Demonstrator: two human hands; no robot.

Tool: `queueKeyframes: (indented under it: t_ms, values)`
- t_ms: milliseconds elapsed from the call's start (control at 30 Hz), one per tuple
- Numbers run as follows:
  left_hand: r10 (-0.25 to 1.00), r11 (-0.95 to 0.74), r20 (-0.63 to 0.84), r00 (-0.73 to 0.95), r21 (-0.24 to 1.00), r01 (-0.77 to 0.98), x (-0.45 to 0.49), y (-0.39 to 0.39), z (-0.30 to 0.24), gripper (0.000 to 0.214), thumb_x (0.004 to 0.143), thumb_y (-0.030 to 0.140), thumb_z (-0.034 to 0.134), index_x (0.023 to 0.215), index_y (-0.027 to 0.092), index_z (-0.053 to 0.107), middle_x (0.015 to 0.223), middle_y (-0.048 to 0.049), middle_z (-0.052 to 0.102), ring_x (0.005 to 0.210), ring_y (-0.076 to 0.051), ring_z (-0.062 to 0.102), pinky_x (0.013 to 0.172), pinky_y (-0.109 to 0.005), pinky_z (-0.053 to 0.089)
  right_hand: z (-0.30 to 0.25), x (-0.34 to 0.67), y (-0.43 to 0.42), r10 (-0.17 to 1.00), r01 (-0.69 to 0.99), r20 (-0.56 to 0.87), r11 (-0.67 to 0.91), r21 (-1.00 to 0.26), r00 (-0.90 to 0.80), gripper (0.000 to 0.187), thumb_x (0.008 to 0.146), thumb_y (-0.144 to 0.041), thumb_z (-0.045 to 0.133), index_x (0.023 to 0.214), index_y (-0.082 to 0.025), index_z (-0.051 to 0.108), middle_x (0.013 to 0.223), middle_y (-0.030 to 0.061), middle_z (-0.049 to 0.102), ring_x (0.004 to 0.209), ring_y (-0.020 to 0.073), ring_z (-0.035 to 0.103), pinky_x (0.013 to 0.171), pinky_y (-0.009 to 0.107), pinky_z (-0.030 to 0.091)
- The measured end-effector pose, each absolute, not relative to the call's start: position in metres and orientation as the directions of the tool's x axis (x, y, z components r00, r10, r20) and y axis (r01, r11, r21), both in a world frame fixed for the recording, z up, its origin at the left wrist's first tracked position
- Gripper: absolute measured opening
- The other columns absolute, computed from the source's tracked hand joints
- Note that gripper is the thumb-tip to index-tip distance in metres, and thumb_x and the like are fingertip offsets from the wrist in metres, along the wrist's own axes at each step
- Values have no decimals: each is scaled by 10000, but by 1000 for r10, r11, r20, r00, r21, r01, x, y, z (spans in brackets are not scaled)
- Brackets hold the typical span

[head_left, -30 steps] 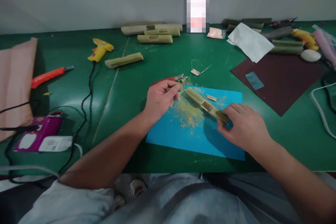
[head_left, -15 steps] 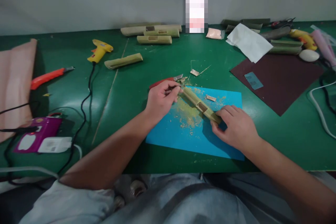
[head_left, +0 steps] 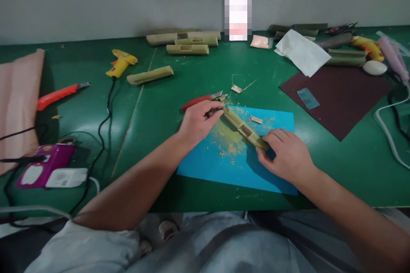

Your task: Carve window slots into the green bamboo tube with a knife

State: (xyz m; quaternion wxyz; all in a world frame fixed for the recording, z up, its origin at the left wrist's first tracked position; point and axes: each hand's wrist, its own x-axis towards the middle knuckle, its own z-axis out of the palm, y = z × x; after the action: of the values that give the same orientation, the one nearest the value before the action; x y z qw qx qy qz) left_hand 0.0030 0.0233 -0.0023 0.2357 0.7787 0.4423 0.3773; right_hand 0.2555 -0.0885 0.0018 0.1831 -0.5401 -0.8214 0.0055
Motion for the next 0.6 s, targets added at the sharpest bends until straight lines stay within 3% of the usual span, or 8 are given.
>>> queueKeyframes:
  t_ms: [67, 233, 400, 600]
  values:
    - [864, -500, 367, 344, 699, 511, 2, 24, -3, 202, 886, 243, 638, 1062, 187, 719, 872, -26, 707, 634, -101, 568, 601, -234, 465, 2, 256, -89, 889, 886, 292, 417, -201, -352, 193, 892, -336, 524, 853, -177, 625, 852, 77, 646, 823, 222, 589, 736, 349, 418]
    - [801, -598, 463, 380, 601, 530, 0, 27, -2, 103, 869, 198, 647, 935, 185, 726, 973, -52, 671, 846, -148, 617, 743, -268, 507, 2, 255, -89, 890, 891, 284, 416, -182, -357, 193, 882, -344, 539, 856, -175, 627, 844, 72, 641, 811, 222, 579, 730, 350, 410]
    - [816, -573, 410, 409, 673, 468, 2, 24, 0, 192, 881, 190, 622, 1054, 193, 703, 810, -8, 592, 628, -90, 511, 593, -225, 446, 2, 255, -89, 891, 891, 277, 417, -180, -361, 206, 891, -349, 530, 850, -173, 630, 832, 67, 635, 804, 218, 578, 728, 348, 406]
    - [821, -561, 383, 424, 681, 471, 4, 19, 3, 226, 888, 189, 601, 1089, 193, 705, 791, -6, 595, 618, -83, 502, 578, -214, 438, 3, 255, -89, 889, 889, 282, 420, -183, -362, 206, 882, -349, 540, 854, -168, 636, 833, 69, 638, 796, 220, 581, 718, 350, 408]
